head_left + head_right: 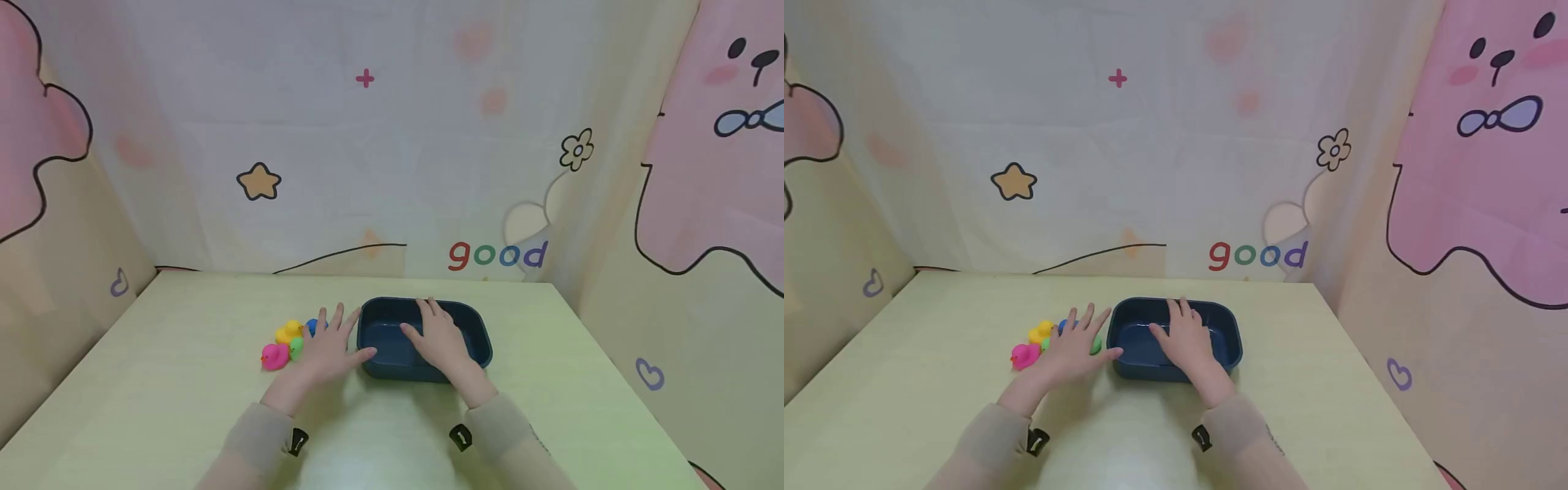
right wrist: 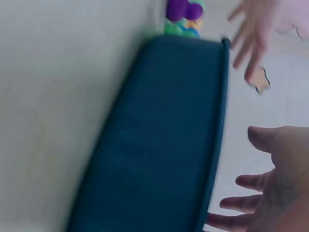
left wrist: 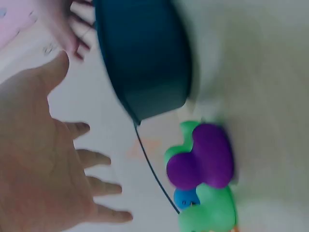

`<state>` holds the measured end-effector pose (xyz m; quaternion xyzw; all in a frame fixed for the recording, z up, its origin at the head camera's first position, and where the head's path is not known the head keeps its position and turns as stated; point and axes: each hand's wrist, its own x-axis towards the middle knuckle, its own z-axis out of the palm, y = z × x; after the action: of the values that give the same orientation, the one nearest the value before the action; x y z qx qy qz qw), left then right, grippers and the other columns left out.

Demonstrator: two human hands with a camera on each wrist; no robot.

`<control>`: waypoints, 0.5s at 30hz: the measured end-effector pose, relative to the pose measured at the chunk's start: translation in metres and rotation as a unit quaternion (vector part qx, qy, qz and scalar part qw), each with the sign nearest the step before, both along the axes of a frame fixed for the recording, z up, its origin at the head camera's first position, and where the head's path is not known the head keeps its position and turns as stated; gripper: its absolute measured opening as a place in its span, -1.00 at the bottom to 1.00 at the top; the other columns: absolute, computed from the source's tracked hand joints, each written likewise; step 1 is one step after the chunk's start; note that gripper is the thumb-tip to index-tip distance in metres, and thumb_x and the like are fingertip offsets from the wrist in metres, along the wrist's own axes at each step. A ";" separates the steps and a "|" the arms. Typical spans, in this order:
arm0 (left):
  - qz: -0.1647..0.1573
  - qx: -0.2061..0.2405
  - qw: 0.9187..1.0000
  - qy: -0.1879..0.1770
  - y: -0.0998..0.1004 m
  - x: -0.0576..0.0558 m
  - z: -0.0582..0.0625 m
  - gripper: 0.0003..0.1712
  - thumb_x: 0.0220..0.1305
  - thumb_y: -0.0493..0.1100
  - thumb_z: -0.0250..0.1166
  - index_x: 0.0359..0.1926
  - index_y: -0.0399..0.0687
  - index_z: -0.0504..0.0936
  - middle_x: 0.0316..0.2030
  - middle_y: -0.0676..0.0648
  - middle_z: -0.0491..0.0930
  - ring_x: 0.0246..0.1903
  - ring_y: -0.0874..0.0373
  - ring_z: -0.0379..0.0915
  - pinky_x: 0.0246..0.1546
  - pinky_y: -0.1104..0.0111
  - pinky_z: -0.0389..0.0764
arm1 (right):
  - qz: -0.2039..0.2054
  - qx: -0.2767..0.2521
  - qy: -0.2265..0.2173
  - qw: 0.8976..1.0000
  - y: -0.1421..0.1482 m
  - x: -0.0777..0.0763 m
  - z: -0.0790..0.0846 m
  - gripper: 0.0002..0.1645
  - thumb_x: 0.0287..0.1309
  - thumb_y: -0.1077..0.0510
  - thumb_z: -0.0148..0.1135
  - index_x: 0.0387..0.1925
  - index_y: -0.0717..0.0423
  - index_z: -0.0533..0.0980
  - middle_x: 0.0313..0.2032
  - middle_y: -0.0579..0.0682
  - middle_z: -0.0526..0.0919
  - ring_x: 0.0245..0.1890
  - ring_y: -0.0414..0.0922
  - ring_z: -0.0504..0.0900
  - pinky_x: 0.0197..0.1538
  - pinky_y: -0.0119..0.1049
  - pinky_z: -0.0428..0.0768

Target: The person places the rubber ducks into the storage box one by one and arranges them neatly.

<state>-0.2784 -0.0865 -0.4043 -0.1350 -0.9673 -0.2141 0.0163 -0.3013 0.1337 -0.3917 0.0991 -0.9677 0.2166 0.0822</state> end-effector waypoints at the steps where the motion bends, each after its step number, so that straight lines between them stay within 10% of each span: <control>1: -0.006 0.013 1.000 -0.005 -0.004 -0.001 0.002 -0.04 0.30 0.35 0.11 0.55 0.09 -0.01 0.53 -0.29 -0.13 0.47 -0.44 -0.33 0.29 -0.45 -0.11 | -0.003 -0.013 0.000 1.000 0.005 -0.001 0.003 -0.18 0.31 -0.12 0.18 0.43 0.22 0.20 0.42 0.31 0.22 0.35 0.31 0.29 0.25 0.26 0.39; 15: -0.031 0.167 0.985 0.001 -0.062 -0.012 0.015 -0.14 0.31 -0.05 0.28 0.48 -0.22 0.10 0.39 -0.34 0.24 0.39 -0.30 0.12 0.35 -0.15 0.22 | -0.080 -0.174 -0.040 0.981 0.099 -0.024 0.012 -0.34 0.31 0.13 0.10 0.31 0.44 0.24 0.22 0.44 0.42 0.21 0.32 0.44 0.21 0.15 0.46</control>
<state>-0.2907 -0.1480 -0.3898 -0.1605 -0.9132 -0.3730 0.0331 -0.3250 0.2327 -0.3799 -0.0028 -0.9227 0.3778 0.0768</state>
